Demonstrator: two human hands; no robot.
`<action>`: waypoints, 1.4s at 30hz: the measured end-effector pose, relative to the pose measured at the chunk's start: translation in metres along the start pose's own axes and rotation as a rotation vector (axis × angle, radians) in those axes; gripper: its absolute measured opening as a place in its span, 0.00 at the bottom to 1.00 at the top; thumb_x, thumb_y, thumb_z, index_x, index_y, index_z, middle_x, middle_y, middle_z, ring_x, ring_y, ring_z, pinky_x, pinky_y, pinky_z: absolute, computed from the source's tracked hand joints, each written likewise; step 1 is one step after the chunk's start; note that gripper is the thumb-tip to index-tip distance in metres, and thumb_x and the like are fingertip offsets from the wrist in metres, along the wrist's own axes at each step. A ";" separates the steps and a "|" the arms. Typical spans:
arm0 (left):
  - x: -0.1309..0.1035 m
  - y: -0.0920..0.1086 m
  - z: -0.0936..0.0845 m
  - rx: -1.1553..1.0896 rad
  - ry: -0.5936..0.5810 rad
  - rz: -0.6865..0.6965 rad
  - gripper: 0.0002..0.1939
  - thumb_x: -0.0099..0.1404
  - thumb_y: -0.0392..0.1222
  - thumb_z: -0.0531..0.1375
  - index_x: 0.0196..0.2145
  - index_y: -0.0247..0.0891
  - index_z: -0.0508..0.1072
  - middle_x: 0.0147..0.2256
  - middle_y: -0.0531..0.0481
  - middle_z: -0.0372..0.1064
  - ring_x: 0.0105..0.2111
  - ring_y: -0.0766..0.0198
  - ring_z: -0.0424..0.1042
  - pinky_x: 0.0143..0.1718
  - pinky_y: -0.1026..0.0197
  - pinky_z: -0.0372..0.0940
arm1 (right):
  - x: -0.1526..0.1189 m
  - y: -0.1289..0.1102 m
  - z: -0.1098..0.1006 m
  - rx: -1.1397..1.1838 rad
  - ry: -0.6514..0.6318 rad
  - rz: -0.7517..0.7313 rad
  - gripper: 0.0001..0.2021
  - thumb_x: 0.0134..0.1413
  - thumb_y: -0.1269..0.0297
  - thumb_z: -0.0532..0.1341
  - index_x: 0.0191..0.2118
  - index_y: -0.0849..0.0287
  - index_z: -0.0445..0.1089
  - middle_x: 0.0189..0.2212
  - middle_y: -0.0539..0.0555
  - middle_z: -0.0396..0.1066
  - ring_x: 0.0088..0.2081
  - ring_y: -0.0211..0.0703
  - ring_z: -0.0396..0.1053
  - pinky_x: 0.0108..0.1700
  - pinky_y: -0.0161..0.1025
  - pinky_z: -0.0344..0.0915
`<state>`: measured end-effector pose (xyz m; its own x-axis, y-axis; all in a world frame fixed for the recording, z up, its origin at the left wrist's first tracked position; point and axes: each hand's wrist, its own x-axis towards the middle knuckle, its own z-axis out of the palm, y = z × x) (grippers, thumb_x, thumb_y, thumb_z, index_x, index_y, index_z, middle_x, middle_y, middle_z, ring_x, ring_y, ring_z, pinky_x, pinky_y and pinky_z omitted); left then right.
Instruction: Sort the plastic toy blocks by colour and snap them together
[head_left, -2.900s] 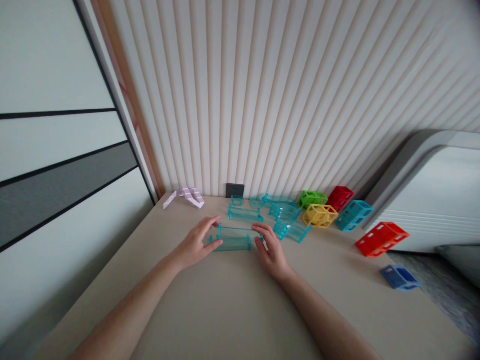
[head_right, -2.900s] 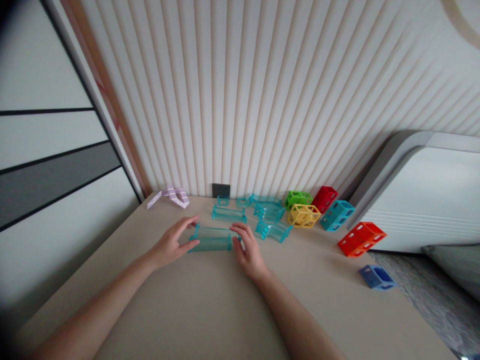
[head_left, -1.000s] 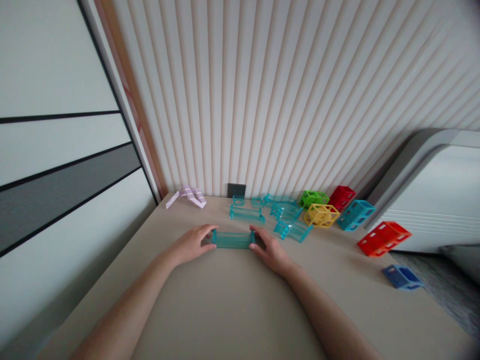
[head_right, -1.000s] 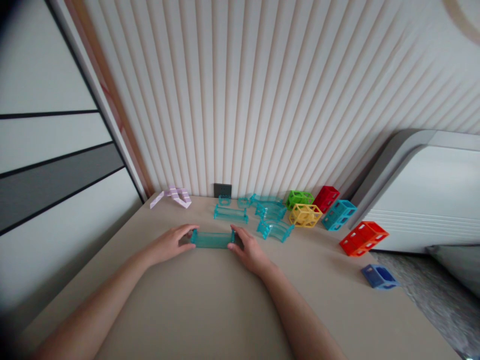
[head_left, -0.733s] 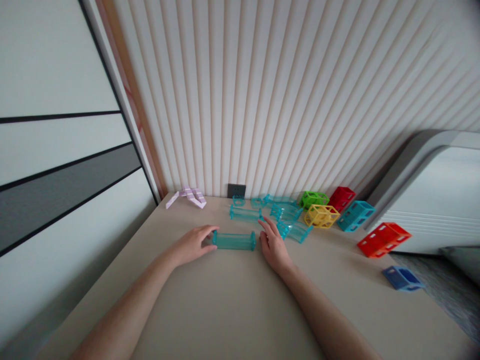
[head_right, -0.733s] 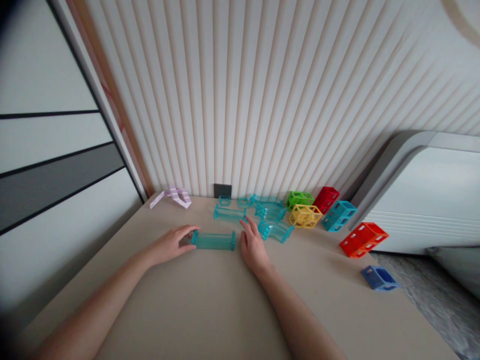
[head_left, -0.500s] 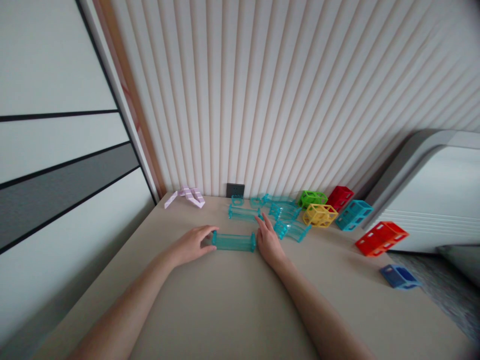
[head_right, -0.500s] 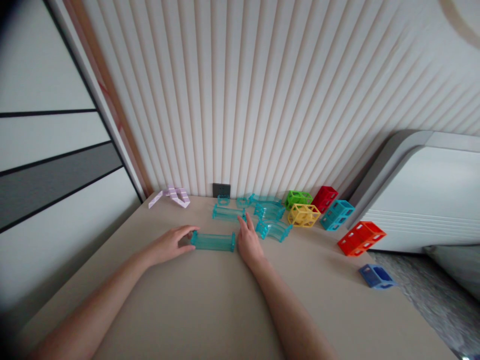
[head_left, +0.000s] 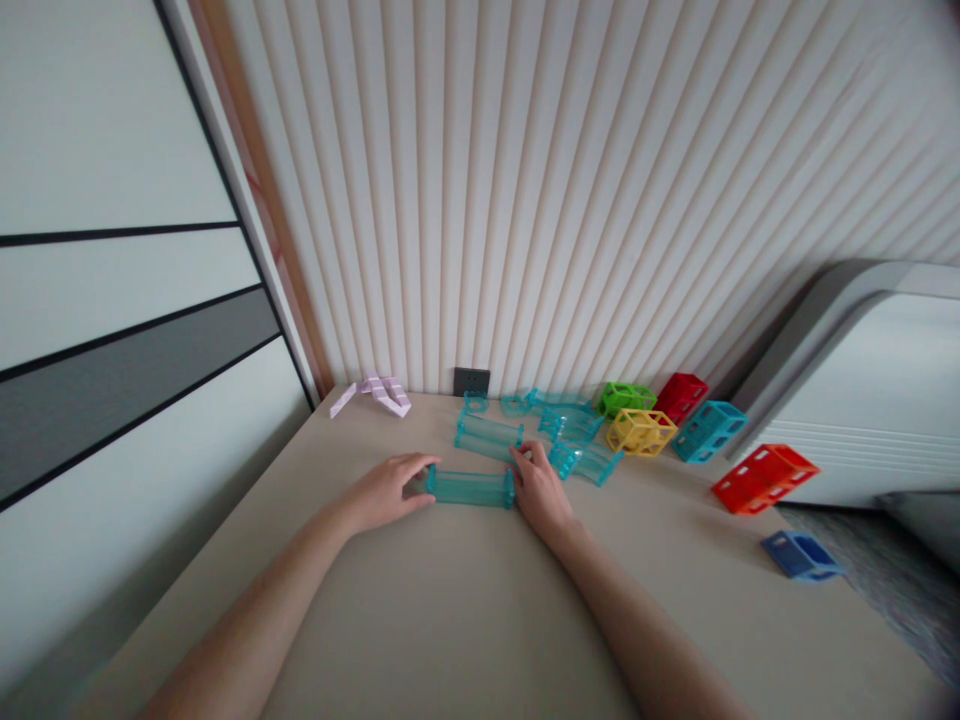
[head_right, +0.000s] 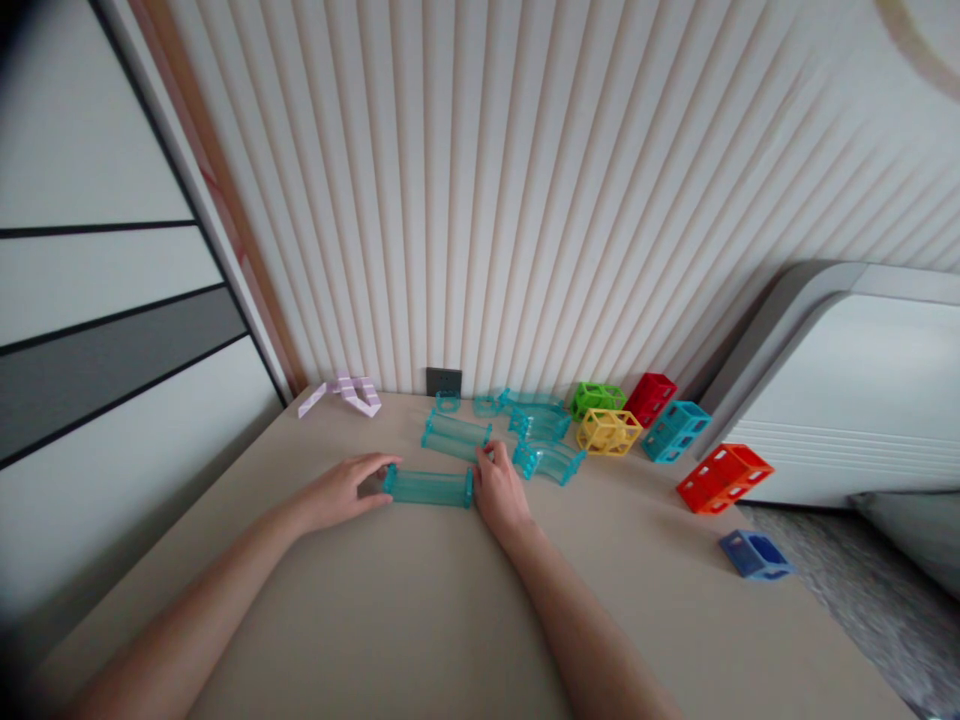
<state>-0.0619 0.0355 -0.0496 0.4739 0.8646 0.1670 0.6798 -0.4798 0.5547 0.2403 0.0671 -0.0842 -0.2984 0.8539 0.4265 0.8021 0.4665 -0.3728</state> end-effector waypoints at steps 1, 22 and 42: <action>0.000 0.000 0.000 0.002 -0.001 0.002 0.26 0.63 0.41 0.64 0.58 0.46 0.66 0.53 0.47 0.73 0.45 0.58 0.76 0.52 0.54 0.68 | 0.000 -0.001 -0.002 -0.016 -0.002 -0.003 0.17 0.61 0.72 0.56 0.54 0.57 0.72 0.48 0.62 0.65 0.43 0.51 0.72 0.48 0.47 0.73; -0.002 -0.001 -0.002 0.004 -0.013 0.041 0.26 0.62 0.41 0.64 0.58 0.44 0.66 0.53 0.46 0.73 0.46 0.58 0.75 0.52 0.55 0.67 | -0.002 0.006 0.006 0.241 0.133 0.011 0.17 0.63 0.65 0.58 0.54 0.59 0.73 0.55 0.66 0.66 0.52 0.55 0.71 0.57 0.53 0.70; 0.000 -0.003 0.003 -0.104 0.097 -0.037 0.29 0.58 0.50 0.68 0.54 0.40 0.69 0.51 0.41 0.74 0.49 0.50 0.74 0.53 0.50 0.67 | -0.017 -0.022 -0.028 0.397 0.256 -0.185 0.11 0.63 0.66 0.62 0.50 0.54 0.74 0.54 0.62 0.70 0.54 0.50 0.72 0.53 0.46 0.72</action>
<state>-0.0620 0.0365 -0.0536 0.3896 0.8944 0.2198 0.6320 -0.4332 0.6426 0.2420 0.0360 -0.0605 -0.2407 0.6883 0.6843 0.4750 0.6984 -0.5354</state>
